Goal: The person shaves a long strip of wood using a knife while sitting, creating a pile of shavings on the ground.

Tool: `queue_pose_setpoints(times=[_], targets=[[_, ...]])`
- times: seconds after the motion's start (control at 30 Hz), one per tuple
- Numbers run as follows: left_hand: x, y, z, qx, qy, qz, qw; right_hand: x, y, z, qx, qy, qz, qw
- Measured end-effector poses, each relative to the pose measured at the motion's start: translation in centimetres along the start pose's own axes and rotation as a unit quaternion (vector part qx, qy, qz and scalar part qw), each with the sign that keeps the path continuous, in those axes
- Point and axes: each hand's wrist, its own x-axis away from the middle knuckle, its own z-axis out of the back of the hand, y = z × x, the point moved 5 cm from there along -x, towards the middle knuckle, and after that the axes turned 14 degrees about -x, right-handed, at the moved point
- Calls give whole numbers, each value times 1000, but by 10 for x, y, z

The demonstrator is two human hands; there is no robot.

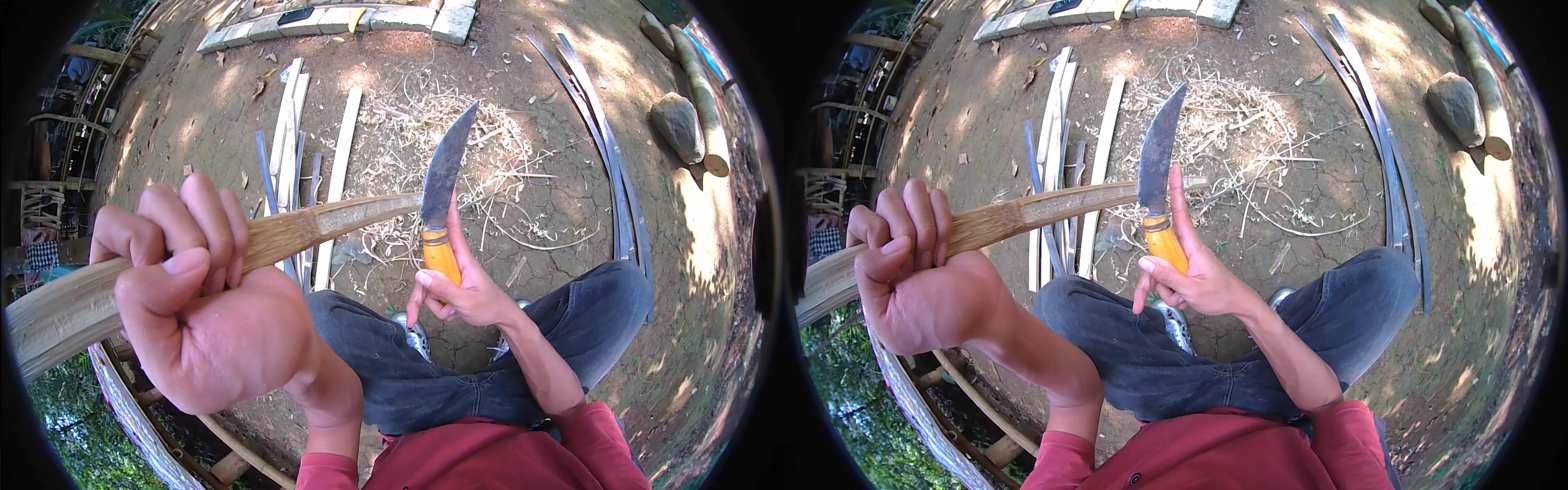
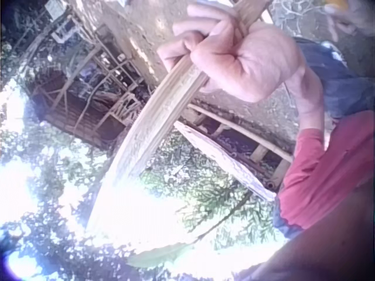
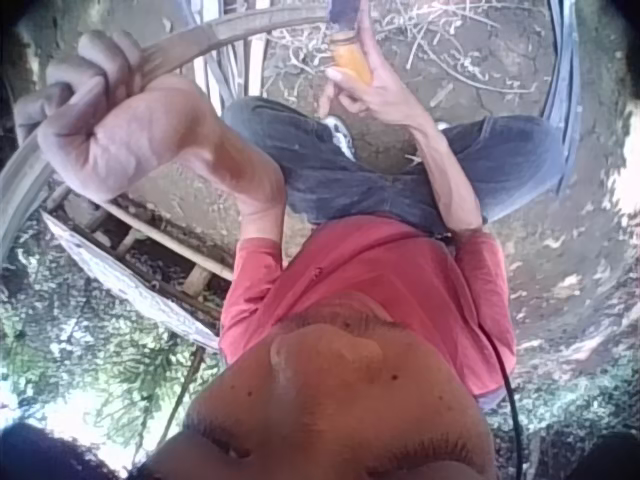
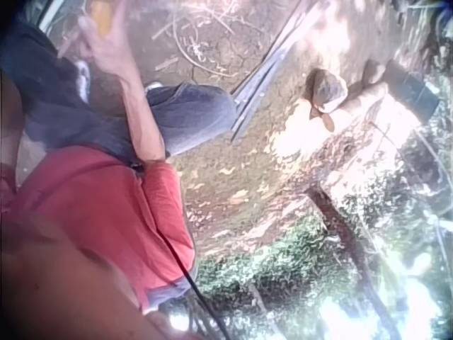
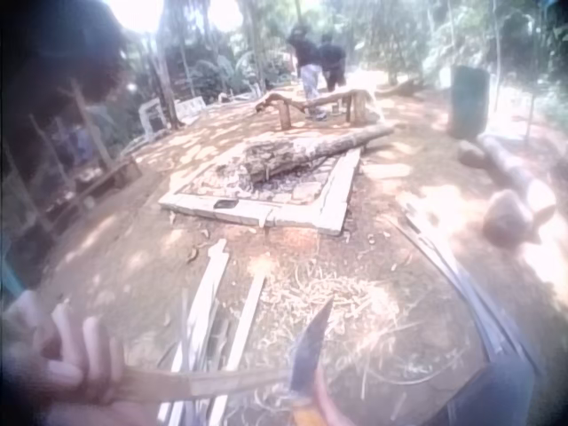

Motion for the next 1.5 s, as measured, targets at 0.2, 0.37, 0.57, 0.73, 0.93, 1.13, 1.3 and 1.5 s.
queue_pose_setpoints(times=[0.2, 0.37, 0.57, 0.73, 0.93, 1.13, 1.3, 1.5], targets=[[3, 0, -2, -10, 4, 5, 1000, 7, -3, -4, -53, -29, -13, 998], [4, 1, -3, -13, 1, 7, 1000, 9, -6, -3, -58, 0, -30, 998], [4, 3, -3, -22, 2, -2, 1000, 4, 11, 47, -16, 190, -77, 979], [4, 0, -3, -8, -4, -5, 1000, 5, 10, 68, 307, 231, 8, 923], [-1, -2, 2, -9, 25, -7, 1000, 3, 5, 54, 478, 241, 72, 842], [-3, -2, 4, -22, 28, -15, 999, 6, 12, 41, 525, 269, 69, 805], [-7, -5, 8, -49, 59, -27, 997, 4, 26, 46, 552, 269, 98, 783], [-15, -11, 22, -51, 63, -30, 996, 1, 25, 38, 514, 266, 110, 808]])
